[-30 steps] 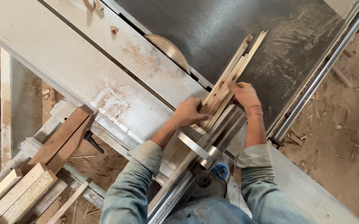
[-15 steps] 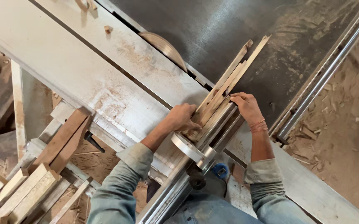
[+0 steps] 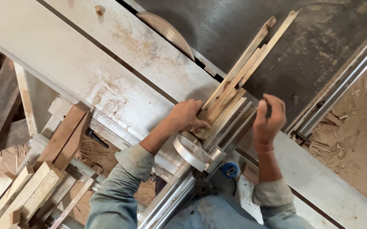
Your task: The person repeatedly picks up thin wooden planks from a pile, aligns them against a fence on a table saw, and pushes them through the spinning blade to cut them to length. The cut pieces are placed on the saw table and later stacked.
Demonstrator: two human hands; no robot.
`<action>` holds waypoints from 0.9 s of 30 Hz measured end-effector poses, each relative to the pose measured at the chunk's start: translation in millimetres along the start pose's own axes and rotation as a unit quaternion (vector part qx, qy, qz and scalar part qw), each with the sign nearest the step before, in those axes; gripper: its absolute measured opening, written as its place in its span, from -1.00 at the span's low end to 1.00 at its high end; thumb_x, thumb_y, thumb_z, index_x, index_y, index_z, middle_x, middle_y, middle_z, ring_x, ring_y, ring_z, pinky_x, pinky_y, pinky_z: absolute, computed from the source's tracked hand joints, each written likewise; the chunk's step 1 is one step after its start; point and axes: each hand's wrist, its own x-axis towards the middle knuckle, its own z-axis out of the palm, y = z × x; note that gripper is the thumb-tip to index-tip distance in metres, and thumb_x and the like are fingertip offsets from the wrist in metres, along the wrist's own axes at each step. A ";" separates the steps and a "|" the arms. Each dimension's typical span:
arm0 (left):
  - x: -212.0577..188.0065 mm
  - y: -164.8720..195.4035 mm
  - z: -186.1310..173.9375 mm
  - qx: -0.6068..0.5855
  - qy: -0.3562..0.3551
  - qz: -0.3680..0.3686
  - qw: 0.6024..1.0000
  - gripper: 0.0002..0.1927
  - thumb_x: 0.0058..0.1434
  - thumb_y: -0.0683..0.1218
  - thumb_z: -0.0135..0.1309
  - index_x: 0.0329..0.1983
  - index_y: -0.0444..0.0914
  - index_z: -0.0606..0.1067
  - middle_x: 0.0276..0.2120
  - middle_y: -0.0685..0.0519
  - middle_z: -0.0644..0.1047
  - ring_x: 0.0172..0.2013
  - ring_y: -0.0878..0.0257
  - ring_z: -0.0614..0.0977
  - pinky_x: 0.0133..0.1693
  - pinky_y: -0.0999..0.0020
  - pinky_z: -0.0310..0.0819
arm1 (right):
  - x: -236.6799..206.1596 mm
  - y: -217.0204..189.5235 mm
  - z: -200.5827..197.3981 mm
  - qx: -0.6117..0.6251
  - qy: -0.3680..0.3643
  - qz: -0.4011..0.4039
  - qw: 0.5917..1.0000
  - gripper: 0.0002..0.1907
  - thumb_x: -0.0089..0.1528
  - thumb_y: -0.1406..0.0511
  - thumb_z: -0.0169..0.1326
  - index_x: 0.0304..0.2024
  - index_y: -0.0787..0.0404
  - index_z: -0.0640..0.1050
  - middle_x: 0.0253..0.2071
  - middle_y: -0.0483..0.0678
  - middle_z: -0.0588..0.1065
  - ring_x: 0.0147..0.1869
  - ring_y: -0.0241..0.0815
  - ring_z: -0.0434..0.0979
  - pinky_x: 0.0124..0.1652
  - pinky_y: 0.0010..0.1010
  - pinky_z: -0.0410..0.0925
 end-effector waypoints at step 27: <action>-3.8 8.1 7.8 0.005 0.042 -0.006 0.999 -0.39 -0.18 0.27 0.45 -0.37 -0.31 0.56 -0.34 -0.19 0.63 -0.25 -0.13 0.67 -0.15 0.05 0.56 | -10.8 -59.8 -3.9 0.063 -0.412 -0.374 0.828 -0.58 0.38 0.11 -0.10 -0.23 0.31 0.61 -0.16 0.11 0.59 0.03 0.10 0.57 0.21 -0.11 0.34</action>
